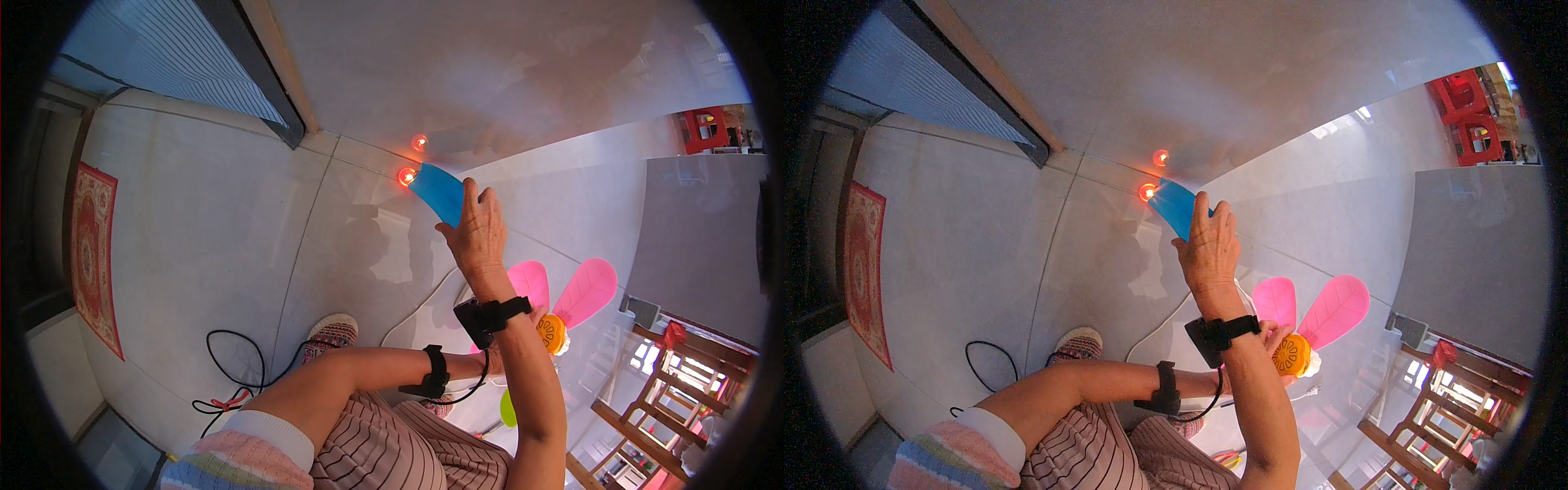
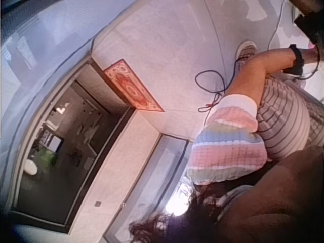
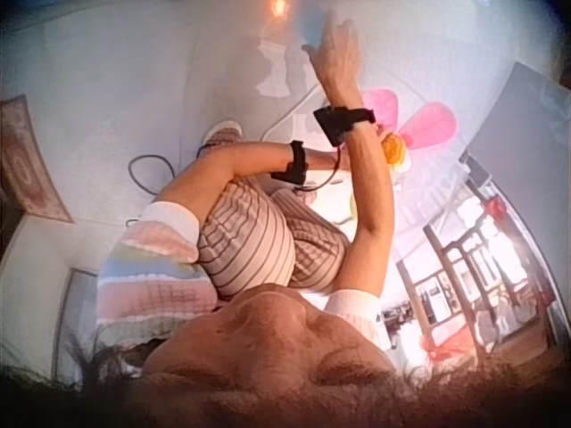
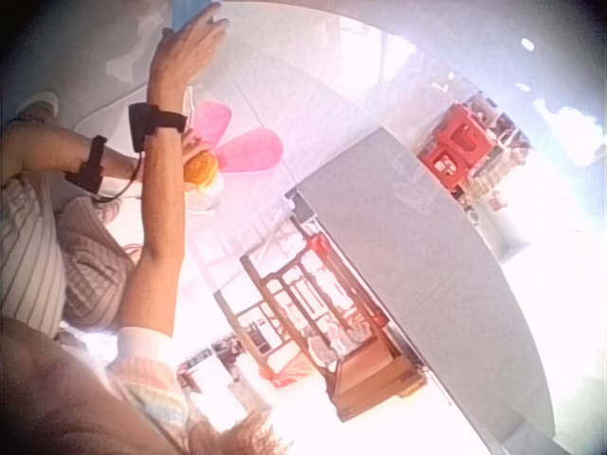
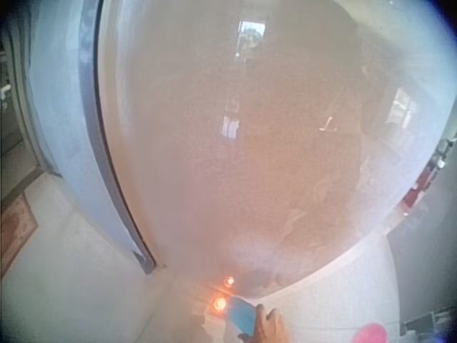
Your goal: The person uses scissors to trim or cut parts of a small portable fan's blades and later reattaches a blade by hand.
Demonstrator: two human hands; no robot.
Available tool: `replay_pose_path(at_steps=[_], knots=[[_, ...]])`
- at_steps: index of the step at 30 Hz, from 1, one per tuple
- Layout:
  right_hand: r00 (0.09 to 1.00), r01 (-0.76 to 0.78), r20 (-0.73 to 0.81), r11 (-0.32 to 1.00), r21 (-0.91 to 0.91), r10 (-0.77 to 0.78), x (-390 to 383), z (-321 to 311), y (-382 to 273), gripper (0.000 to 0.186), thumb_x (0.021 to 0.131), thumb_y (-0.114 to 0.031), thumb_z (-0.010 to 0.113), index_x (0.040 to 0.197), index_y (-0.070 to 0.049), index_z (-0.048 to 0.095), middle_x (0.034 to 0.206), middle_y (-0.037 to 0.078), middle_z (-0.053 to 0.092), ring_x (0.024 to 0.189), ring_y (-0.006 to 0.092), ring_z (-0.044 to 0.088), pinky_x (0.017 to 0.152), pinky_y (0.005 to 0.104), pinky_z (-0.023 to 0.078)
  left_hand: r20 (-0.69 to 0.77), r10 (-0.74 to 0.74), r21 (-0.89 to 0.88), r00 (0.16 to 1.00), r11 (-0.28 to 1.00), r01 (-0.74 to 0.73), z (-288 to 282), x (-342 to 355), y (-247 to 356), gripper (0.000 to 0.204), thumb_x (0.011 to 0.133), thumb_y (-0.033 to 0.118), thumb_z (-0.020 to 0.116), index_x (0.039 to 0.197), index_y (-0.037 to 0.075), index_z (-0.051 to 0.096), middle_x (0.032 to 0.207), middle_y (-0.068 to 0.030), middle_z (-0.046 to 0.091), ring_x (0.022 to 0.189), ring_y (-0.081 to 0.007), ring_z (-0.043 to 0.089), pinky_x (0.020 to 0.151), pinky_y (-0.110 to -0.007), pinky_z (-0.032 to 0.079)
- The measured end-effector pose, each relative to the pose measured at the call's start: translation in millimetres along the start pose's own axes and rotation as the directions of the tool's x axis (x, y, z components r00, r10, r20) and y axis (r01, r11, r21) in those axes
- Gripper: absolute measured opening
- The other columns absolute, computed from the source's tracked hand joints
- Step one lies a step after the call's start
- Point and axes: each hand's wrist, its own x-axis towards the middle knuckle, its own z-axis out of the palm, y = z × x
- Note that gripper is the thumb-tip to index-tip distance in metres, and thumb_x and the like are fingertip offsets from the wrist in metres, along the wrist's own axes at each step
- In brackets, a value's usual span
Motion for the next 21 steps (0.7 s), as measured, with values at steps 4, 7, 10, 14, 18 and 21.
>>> replay_pose_path(at_steps=[4, 7, 10, 14, 18, 21], knots=[[1.0, -0.006, 0.008, 1.0, -0.004, 0.006, -1.2, 1.9, -1.4, 0.078, 0.059, -0.014, 0.082, 0.123, -0.009, 0.038, 0.099, 0.014, 0.046, 0.091, 0.0303, 0.053, 0.067, 0.0383, 0.05, -0.005, 0.003, -0.007, 1.0, 1.0, -0.004, -0.8, -0.6, 0.2, 0.068, 0.066, 0.033, 0.076, 0.118, 0.003, 0.044, 0.115, -0.0153, 0.043, 0.114, -0.0331, 0.039, 0.093, -0.043, 0.035], [1.0, -0.005, 0.006, 1.0, -0.002, 0.005, -2.3, 1.8, -0.8, 0.078, 0.059, -0.015, 0.082, 0.123, -0.009, 0.038, 0.099, 0.014, 0.046, 0.09, 0.0303, 0.053, 0.067, 0.0381, 0.05, -0.006, 0.008, -0.004, 1.0, 1.0, -0.008, -0.7, -0.9, -0.1, 0.068, 0.066, 0.033, 0.076, 0.118, 0.003, 0.044, 0.115, -0.0153, 0.044, 0.115, -0.0331, 0.039, 0.093, -0.043, 0.035], [1.0, -0.003, 0.003, 1.0, -0.009, 0.003, -1.9, 3.0, 0.1, 0.078, 0.059, -0.015, 0.082, 0.123, -0.009, 0.038, 0.099, 0.014, 0.045, 0.09, 0.03, 0.052, 0.067, 0.0381, 0.05, -0.007, 0.009, -0.004, 1.0, 1.0, -0.009, -1.0, 0.2, -1.0, 0.068, 0.066, 0.033, 0.076, 0.118, 0.003, 0.045, 0.115, -0.0154, 0.044, 0.115, -0.0332, 0.039, 0.093, -0.043, 0.035], [1.0, -0.003, 0.001, 1.0, -0.008, 0.003, -1.2, 3.2, 0.8, 0.078, 0.059, -0.015, 0.082, 0.123, -0.008, 0.038, 0.098, 0.014, 0.045, 0.09, 0.0299, 0.052, 0.067, 0.038, 0.05, -0.013, 0.015, -0.001, 1.0, 1.0, -0.015, -1.5, 1.7, -0.5, 0.068, 0.066, 0.034, 0.076, 0.118, 0.003, 0.045, 0.115, -0.0155, 0.044, 0.115, -0.0333, 0.039, 0.093, -0.044, 0.035], [1.0, 0.003, -0.007, 1.0, -0.003, -0.003, -1.7, 4.0, 1.9, 0.078, 0.059, -0.014, 0.082, 0.123, -0.008, 0.037, 0.099, 0.014, 0.045, 0.09, 0.0298, 0.052, 0.067, 0.038, 0.05, -0.01, 0.014, 0.0, 1.0, 1.0, -0.014, -1.0, 1.9, -0.6, 0.067, 0.066, 0.034, 0.076, 0.118, 0.003, 0.045, 0.115, -0.0155, 0.044, 0.115, -0.0334, 0.039, 0.093, -0.044, 0.035], [1.0, 0.002, -0.004, 1.0, 0.001, -0.002, -2.2, 4.1, 1.6, 0.078, 0.059, -0.014, 0.082, 0.123, -0.008, 0.037, 0.099, 0.014, 0.045, 0.09, 0.0298, 0.053, 0.067, 0.0381, 0.05, -0.01, 0.011, 0.005, 1.0, 1.0, -0.011, -0.1, 1.0, -0.6, 0.067, 0.066, 0.034, 0.076, 0.118, 0.003, 0.045, 0.115, -0.0156, 0.044, 0.115, -0.0334, 0.039, 0.093, -0.044, 0.035]])
